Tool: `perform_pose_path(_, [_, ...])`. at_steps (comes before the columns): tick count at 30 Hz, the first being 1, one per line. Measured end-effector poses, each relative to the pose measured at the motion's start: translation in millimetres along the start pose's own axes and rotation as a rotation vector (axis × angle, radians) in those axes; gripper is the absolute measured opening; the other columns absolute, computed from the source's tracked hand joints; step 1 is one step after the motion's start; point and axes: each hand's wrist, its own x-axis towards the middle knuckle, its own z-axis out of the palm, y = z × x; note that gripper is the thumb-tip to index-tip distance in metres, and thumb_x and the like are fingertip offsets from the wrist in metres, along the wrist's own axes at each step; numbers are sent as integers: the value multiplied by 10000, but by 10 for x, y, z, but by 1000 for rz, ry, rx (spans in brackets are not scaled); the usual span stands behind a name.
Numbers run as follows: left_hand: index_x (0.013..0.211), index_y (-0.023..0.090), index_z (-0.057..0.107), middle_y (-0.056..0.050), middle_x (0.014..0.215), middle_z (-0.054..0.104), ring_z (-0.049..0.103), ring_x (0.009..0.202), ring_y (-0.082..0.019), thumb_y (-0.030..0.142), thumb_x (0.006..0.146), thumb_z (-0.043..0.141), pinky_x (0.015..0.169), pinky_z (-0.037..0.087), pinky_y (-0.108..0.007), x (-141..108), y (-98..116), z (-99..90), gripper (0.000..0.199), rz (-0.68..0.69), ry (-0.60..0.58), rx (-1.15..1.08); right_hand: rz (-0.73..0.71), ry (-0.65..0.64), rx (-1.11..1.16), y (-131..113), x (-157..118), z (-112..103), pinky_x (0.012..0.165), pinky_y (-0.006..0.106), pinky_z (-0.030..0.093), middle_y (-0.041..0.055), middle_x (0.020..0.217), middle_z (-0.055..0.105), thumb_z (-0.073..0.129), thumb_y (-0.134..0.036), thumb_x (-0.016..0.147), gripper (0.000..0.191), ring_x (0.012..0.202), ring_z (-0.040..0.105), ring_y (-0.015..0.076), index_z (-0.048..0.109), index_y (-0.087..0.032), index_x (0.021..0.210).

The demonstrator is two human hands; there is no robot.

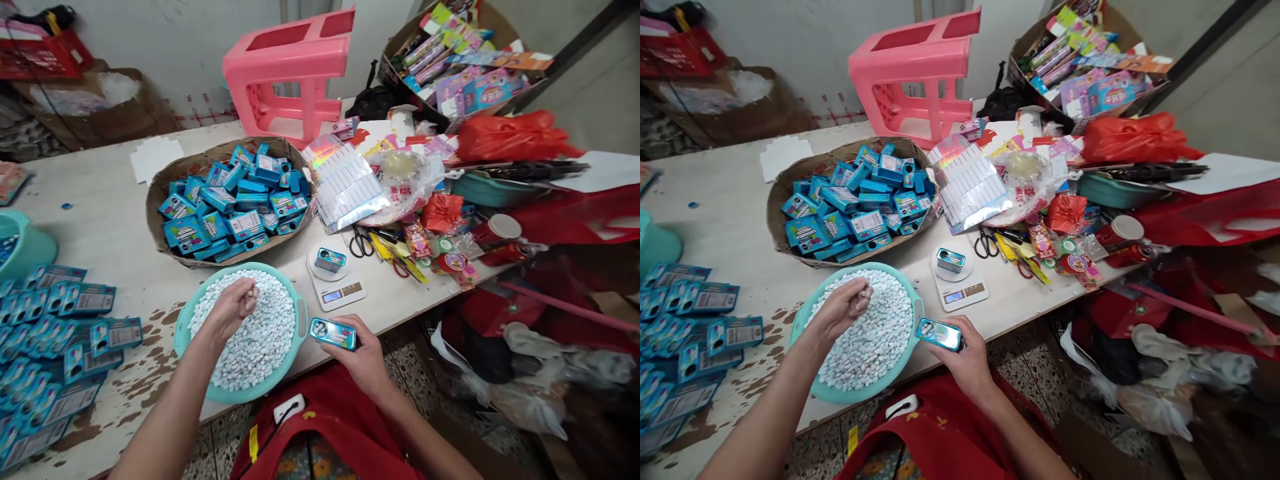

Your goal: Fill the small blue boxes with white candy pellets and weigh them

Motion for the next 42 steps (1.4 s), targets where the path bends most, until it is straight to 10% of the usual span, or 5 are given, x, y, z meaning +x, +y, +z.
perform_pose_path(9, [828,151,594,2,657,561,519,593,-125,260,729,565,544,396,-236,886,230,986,151,174,-334,950,176,250,-77,454,-163,-573,773,330,498,45,940,618,748,-323,690,320,850,605,203,634,-200,962])
perform_pose_path(18, [896,173,609,-78,913,588,536,855,-200,86,783,415,693,393,-294,1345,-13,1554,241,644,-318,1702,169,233,-40,494,23,-673,763,322,502,40,935,618,742,-299,691,305,843,611,198,640,-204,962])
perform_pose_path(34, [945,172,603,-58,953,556,546,853,-166,65,763,439,747,417,-277,1304,-44,1483,268,711,-164,1400,221,232,-55,492,76,-718,756,336,502,44,905,636,748,-354,672,343,820,607,204,643,-186,953])
perform_pose_path(42, [1041,199,585,-85,1044,593,556,930,-230,215,846,415,753,404,-311,598,1,598,259,581,2,1627,242,223,-76,552,-112,-630,778,351,499,44,906,649,750,-376,668,365,823,617,207,644,-187,962])
